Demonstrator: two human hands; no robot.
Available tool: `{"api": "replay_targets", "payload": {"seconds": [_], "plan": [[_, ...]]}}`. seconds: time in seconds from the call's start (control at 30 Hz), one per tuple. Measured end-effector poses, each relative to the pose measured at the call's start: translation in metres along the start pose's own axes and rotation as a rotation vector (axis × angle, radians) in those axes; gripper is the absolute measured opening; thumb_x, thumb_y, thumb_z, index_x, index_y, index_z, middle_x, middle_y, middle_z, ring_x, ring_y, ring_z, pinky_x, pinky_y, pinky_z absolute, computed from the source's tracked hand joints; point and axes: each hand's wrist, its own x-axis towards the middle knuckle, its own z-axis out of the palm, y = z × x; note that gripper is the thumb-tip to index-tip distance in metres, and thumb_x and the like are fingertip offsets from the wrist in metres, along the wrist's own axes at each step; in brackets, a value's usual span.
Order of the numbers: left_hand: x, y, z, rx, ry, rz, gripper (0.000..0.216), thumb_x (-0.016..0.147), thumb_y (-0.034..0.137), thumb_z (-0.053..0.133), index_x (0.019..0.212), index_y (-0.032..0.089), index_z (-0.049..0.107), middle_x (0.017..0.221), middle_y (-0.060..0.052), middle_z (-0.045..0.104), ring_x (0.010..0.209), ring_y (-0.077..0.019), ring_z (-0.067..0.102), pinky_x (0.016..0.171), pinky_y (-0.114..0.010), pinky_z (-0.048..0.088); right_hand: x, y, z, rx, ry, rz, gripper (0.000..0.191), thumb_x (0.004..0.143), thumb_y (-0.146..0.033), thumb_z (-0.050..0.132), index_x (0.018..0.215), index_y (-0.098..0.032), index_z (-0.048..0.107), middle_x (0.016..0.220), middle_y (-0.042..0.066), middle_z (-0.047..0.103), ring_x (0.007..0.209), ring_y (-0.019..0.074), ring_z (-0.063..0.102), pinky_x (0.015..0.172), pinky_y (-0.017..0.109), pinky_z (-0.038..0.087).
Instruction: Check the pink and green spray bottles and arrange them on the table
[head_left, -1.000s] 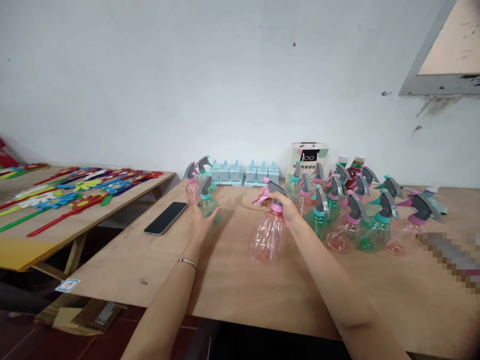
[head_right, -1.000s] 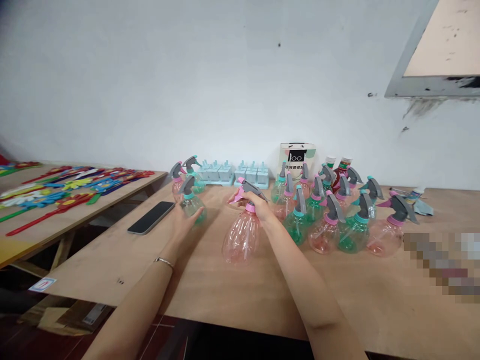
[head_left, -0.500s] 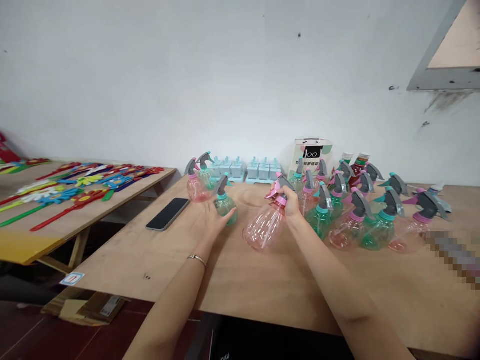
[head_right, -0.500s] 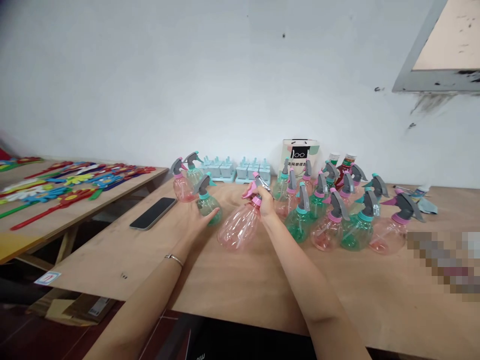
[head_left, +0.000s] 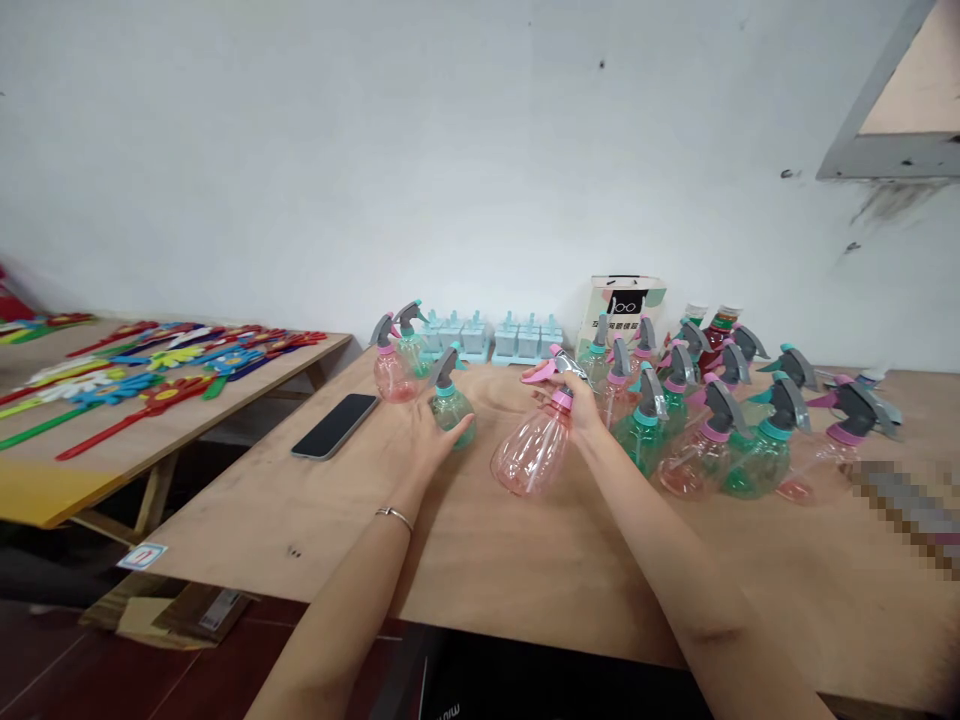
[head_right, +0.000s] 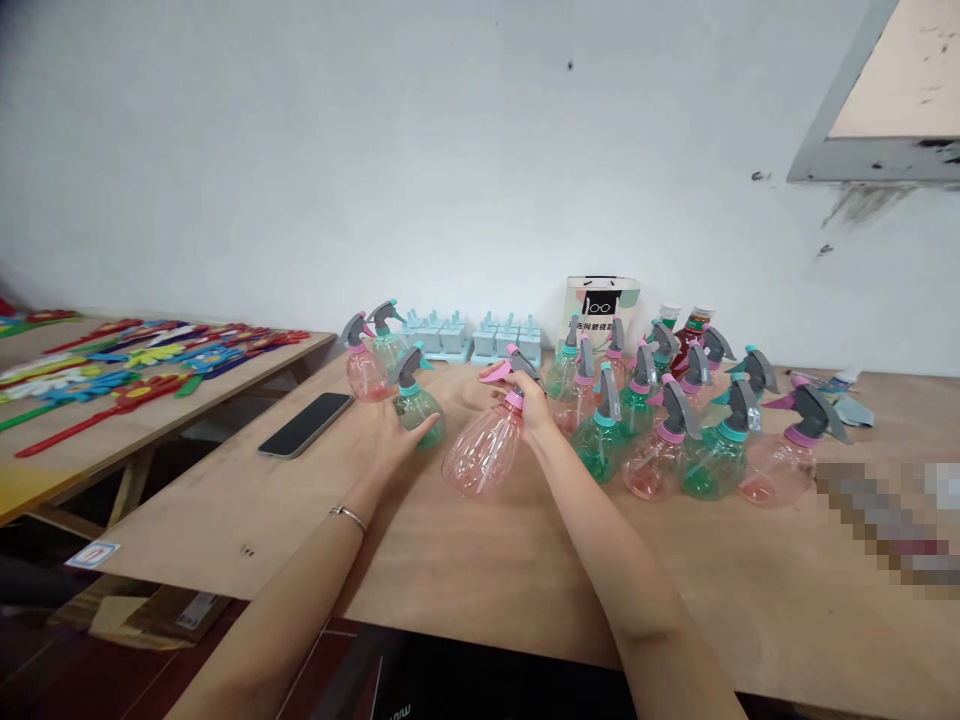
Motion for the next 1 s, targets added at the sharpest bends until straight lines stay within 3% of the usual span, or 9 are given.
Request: {"api": "replay_targets", "payload": {"seconds": [0.07, 0.23, 0.43, 0.53, 0.63, 0.73, 0.83, 1.0], "plan": [[0.000, 0.000, 0.000, -0.006, -0.010, 0.003, 0.066, 0.067, 0.047, 0.081, 0.116, 0.018, 0.049, 0.117, -0.015, 0.058, 0.122, -0.0347, 0.054, 0.105, -0.053, 0.043, -0.001, 0.000, 0.001, -0.011, -0.020, 0.018, 0.022, 0.061, -0.035, 0.064, 0.079, -0.023, 0.066, 0.081, 0.002, 0.075, 0.071, 0.0180, 0.066, 0.051, 0.024, 0.046], [0.000, 0.001, -0.001, -0.034, -0.033, 0.012, 0.066, 0.070, 0.045, 0.080, 0.119, 0.016, 0.048, 0.122, -0.018, 0.057, 0.125, -0.0341, 0.053, 0.105, -0.052, 0.044, 0.003, 0.002, 0.001, 0.163, 0.064, -0.086, 0.013, 0.056, -0.032, 0.060, 0.064, -0.022, 0.058, 0.057, -0.001, 0.063, 0.054, 0.0143, 0.059, 0.049, 0.024, 0.044], [0.000, -0.002, 0.000, -0.026, -0.044, -0.004, 0.070, 0.068, 0.049, 0.080, 0.122, 0.019, 0.048, 0.124, -0.017, 0.057, 0.128, -0.0356, 0.052, 0.106, -0.054, 0.043, 0.005, 0.001, 0.000, 0.064, 0.012, -0.030, 0.023, 0.061, -0.037, 0.062, 0.079, -0.023, 0.064, 0.079, 0.002, 0.073, 0.069, 0.0185, 0.068, 0.054, 0.027, 0.049], [0.000, -0.003, 0.001, -0.042, -0.037, 0.009, 0.068, 0.068, 0.047, 0.080, 0.121, 0.020, 0.048, 0.123, -0.016, 0.057, 0.128, -0.0349, 0.053, 0.106, -0.053, 0.043, 0.002, 0.000, 0.002, 0.059, 0.044, -0.019, 0.019, 0.062, -0.037, 0.063, 0.075, -0.023, 0.063, 0.070, 0.001, 0.069, 0.064, 0.0176, 0.065, 0.054, 0.027, 0.048], [0.001, -0.004, 0.002, -0.034, -0.034, 0.014, 0.068, 0.068, 0.047, 0.080, 0.121, 0.019, 0.048, 0.123, -0.017, 0.057, 0.127, -0.0351, 0.053, 0.107, -0.053, 0.043, 0.001, 0.003, 0.003, 0.070, 0.139, -0.099, 0.017, 0.065, -0.040, 0.061, 0.066, -0.024, 0.055, 0.061, -0.001, 0.062, 0.062, 0.0166, 0.060, 0.057, 0.028, 0.047], [0.002, -0.006, 0.003, -0.033, -0.034, 0.017, 0.070, 0.067, 0.047, 0.081, 0.121, 0.019, 0.048, 0.123, -0.016, 0.057, 0.127, -0.0348, 0.053, 0.106, -0.053, 0.043, 0.002, 0.010, 0.003, -0.147, 0.237, -0.253, 0.017, 0.069, -0.041, 0.062, 0.071, -0.025, 0.057, 0.075, -0.001, 0.066, 0.073, 0.0170, 0.060, 0.065, 0.029, 0.049], [0.003, -0.006, 0.004, -0.038, -0.035, 0.049, 0.069, 0.067, 0.047, 0.080, 0.121, 0.019, 0.047, 0.122, -0.014, 0.057, 0.127, -0.0333, 0.053, 0.107, -0.052, 0.043, 0.005, 0.021, 0.000, -0.396, 0.222, -0.442, 0.023, 0.072, -0.041, 0.066, 0.089, -0.026, 0.061, 0.097, 0.002, 0.070, 0.092, 0.0198, 0.063, 0.083, 0.033, 0.049], [0.003, -0.006, 0.003, -0.027, -0.043, 0.002, 0.070, 0.066, 0.049, 0.080, 0.120, 0.017, 0.049, 0.120, -0.015, 0.058, 0.124, -0.0336, 0.055, 0.106, -0.052, 0.044, 0.015, 0.041, -0.006, -0.561, 0.225, -0.496, 0.043, 0.078, -0.044, 0.064, 0.114, -0.023, 0.056, 0.114, 0.009, 0.067, 0.103, 0.0232, 0.063, 0.096, 0.038, 0.045]]}}
